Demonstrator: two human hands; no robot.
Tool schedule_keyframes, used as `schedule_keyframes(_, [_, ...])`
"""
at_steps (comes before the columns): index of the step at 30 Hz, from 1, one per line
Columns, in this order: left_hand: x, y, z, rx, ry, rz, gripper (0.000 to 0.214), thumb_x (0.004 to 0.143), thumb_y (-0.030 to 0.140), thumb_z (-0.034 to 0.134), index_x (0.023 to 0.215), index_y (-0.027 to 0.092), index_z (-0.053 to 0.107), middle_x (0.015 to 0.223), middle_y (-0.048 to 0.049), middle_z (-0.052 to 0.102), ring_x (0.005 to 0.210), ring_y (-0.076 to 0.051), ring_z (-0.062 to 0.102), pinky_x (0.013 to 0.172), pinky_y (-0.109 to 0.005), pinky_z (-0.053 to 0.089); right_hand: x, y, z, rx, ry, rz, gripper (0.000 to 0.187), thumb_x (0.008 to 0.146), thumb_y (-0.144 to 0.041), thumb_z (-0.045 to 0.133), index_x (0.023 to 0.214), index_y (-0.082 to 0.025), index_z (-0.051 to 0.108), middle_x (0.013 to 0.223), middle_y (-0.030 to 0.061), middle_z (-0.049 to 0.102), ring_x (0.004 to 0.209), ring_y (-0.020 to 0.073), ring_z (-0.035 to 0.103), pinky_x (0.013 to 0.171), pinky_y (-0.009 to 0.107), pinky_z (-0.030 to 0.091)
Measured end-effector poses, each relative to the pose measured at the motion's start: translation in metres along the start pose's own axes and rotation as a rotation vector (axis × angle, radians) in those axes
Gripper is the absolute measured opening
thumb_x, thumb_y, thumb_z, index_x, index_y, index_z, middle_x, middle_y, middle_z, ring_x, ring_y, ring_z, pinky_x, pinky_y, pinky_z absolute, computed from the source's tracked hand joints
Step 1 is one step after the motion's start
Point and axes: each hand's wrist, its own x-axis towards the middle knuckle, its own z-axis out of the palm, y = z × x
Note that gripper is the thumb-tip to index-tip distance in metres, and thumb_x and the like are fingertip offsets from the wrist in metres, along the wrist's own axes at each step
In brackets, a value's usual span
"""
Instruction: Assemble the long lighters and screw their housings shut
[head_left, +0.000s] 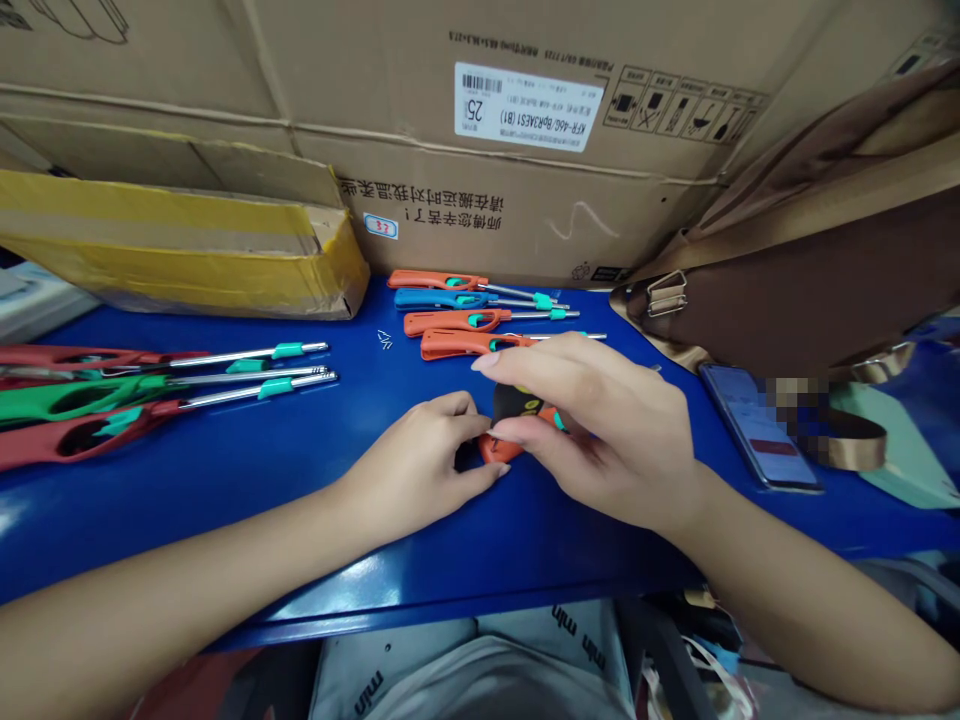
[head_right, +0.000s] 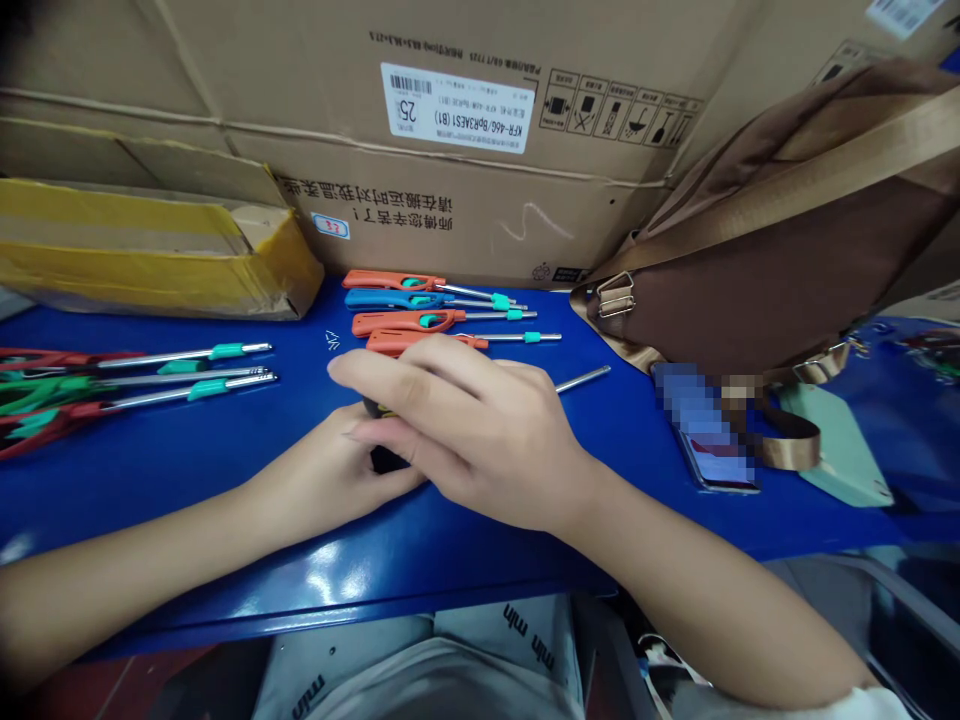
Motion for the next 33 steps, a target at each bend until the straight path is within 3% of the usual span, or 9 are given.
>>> schedule_keyframes(5, [0.000, -0.002, -0.001, -0.044, 0.013, -0.010, 0.019, 0.090, 0.029, 0.070, 0.107, 0.022, 0.075, 0.105, -0.0065, 0.068, 0.091, -0.022, 0.068, 0.082, -0.036, 0.057, -0.005, 0.001, 0.000, 0.185, -0.047, 0.152, 0.040, 0.097, -0.023, 0.066, 0.137, -0.028, 0.059, 0.129, 0.0033, 0.072, 0.105, 0.0180, 0.073, 0.083, 0.029, 0.064])
schedule_keyframes(8, [0.001, -0.003, -0.006, -0.057, -0.011, -0.011, 0.021, 0.084, 0.023, 0.072, 0.105, 0.021, 0.076, 0.100, -0.0050, 0.067, 0.089, -0.021, 0.067, 0.079, -0.034, 0.055, -0.007, 0.005, 0.002, 0.348, -0.001, 0.278, 0.055, 0.098, -0.025, 0.065, 0.150, -0.030, 0.046, 0.132, 0.0061, 0.069, 0.098, 0.0178, 0.074, 0.076, 0.029, 0.065])
schedule_keyframes(12, [0.000, -0.005, -0.018, 0.003, -0.060, 0.043, 0.026, 0.078, 0.018, 0.072, 0.105, 0.020, 0.074, 0.097, -0.0037, 0.067, 0.092, -0.022, 0.065, 0.083, -0.034, 0.054, -0.003, 0.020, -0.008, 0.502, 0.117, 0.407, 0.041, 0.097, -0.029, 0.066, 0.136, -0.022, 0.053, 0.108, 0.0063, 0.074, 0.079, 0.0143, 0.072, 0.062, 0.023, 0.060])
schedule_keyframes(14, [-0.001, -0.006, -0.024, 0.061, -0.093, 0.086, 0.029, 0.078, 0.019, 0.072, 0.107, 0.021, 0.073, 0.099, -0.0042, 0.067, 0.093, -0.022, 0.065, 0.082, -0.033, 0.054, 0.000, 0.030, -0.016, 0.562, 0.044, 0.444, 0.028, 0.098, -0.028, 0.064, 0.123, -0.020, 0.056, 0.094, 0.0023, 0.071, 0.069, 0.0122, 0.069, 0.059, 0.023, 0.058])
schedule_keyframes(17, [0.000, -0.008, -0.031, 0.150, -0.096, 0.132, 0.031, 0.080, 0.020, 0.070, 0.111, 0.022, 0.072, 0.100, -0.0048, 0.067, 0.091, -0.022, 0.065, 0.080, -0.032, 0.053, 0.000, 0.039, -0.023, 0.424, -0.230, 0.416, 0.016, 0.094, -0.016, 0.058, 0.109, -0.020, 0.060, 0.094, 0.0021, 0.067, 0.076, 0.0140, 0.066, 0.067, 0.028, 0.057])
schedule_keyframes(20, [0.003, -0.013, -0.036, 0.216, -0.091, 0.161, 0.029, 0.080, 0.021, 0.070, 0.109, 0.022, 0.071, 0.099, -0.0041, 0.068, 0.090, -0.022, 0.065, 0.080, -0.032, 0.052, -0.006, 0.043, -0.019, 0.107, -0.561, 0.382, 0.019, 0.089, -0.019, 0.065, 0.108, -0.022, 0.067, 0.109, 0.0056, 0.066, 0.091, 0.0191, 0.065, 0.079, 0.032, 0.053])
schedule_keyframes(23, [0.006, -0.018, -0.042, 0.257, -0.091, 0.182, 0.027, 0.082, 0.022, 0.069, 0.109, 0.022, 0.071, 0.100, -0.0040, 0.069, 0.091, -0.022, 0.066, 0.082, -0.033, 0.051, -0.012, 0.045, -0.010, -0.020, -0.765, 0.401, 0.041, 0.085, -0.044, 0.078, 0.119, -0.024, 0.066, 0.113, 0.0056, 0.062, 0.087, 0.0195, 0.064, 0.072, 0.029, 0.048])
schedule_keyframes(29, [0.008, -0.028, -0.054, 0.318, -0.082, 0.239, 0.039, 0.083, 0.041, 0.074, 0.116, 0.021, 0.071, 0.109, -0.0068, 0.071, 0.102, -0.027, 0.066, 0.093, -0.039, 0.050, -0.011, 0.046, -0.002, -0.009, -0.795, 0.402, 0.025, 0.084, -0.034, 0.074, 0.104, -0.022, 0.066, 0.102, 0.0022, 0.069, 0.085, 0.0199, 0.064, 0.070, 0.029, 0.041])
schedule_keyframes(33, [0.019, -0.034, -0.061, 0.385, 0.067, 0.224, 0.031, 0.100, 0.038, 0.053, 0.120, 0.020, 0.069, 0.117, -0.0093, 0.069, 0.112, -0.025, 0.062, 0.097, -0.038, 0.050, -0.009, 0.049, -0.006, -0.055, -0.743, 0.386, 0.020, 0.081, -0.025, 0.070, 0.101, -0.022, 0.067, 0.101, 0.0026, 0.071, 0.084, 0.0198, 0.065, 0.069, 0.029, 0.040])
